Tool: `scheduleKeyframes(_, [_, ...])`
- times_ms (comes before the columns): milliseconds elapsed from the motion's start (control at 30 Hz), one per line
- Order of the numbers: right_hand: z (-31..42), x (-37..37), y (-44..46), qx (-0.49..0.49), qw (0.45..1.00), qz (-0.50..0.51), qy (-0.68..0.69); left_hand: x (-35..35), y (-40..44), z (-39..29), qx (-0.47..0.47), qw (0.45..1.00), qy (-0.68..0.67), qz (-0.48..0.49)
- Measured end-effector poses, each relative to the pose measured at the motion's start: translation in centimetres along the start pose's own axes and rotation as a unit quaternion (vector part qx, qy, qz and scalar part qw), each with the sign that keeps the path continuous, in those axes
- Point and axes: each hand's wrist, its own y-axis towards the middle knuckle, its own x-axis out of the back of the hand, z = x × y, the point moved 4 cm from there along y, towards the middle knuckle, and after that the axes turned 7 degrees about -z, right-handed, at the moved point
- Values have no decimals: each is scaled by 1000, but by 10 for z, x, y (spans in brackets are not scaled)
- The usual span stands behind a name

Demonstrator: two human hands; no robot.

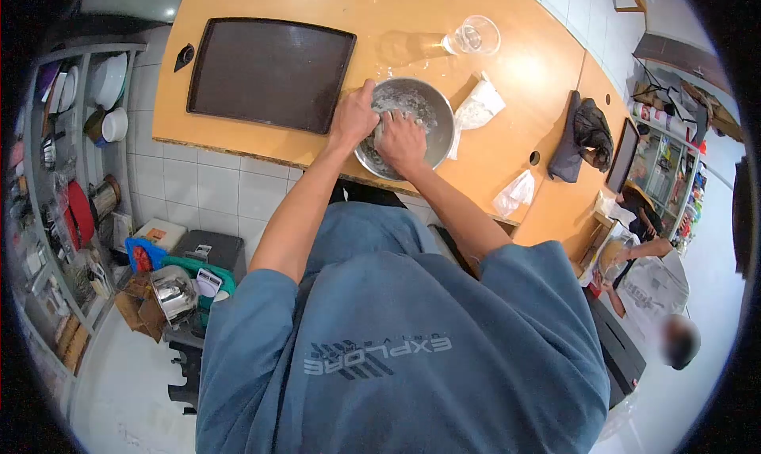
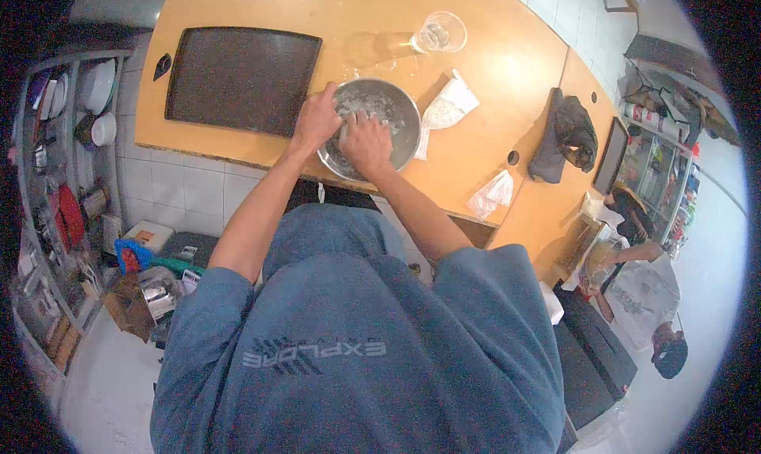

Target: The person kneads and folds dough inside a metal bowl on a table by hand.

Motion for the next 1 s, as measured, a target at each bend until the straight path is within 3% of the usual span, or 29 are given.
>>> scheduleKeyframes(200, [-1,-21,16,-41,996,83,6,-4,-1,5,-15,1000,1,-15])
scheduleKeyframes(400, [-8,-15,24,-88,992,53,70,1,-1,4,-2,1000,14,3])
scheduleKeyframes(500, [-40,-35,27,-291,927,103,214,2,-1,4,-25,1000,8,-1])
scheduleKeyframes(633, [-54,-22,33,-230,887,180,357,6,-3,4,-15,999,25,15])
scheduleKeyframes(733, [-41,-2,30,-82,896,254,354,6,-6,3,-8,999,33,17])
scheduleKeyframes(833, [-44,-29,25,70,948,297,94,-1,-8,8,-50,998,16,-16])
scheduleKeyframes(1000, [-47,9,25,-14,911,290,292,1,-4,11,-36,999,20,-5])
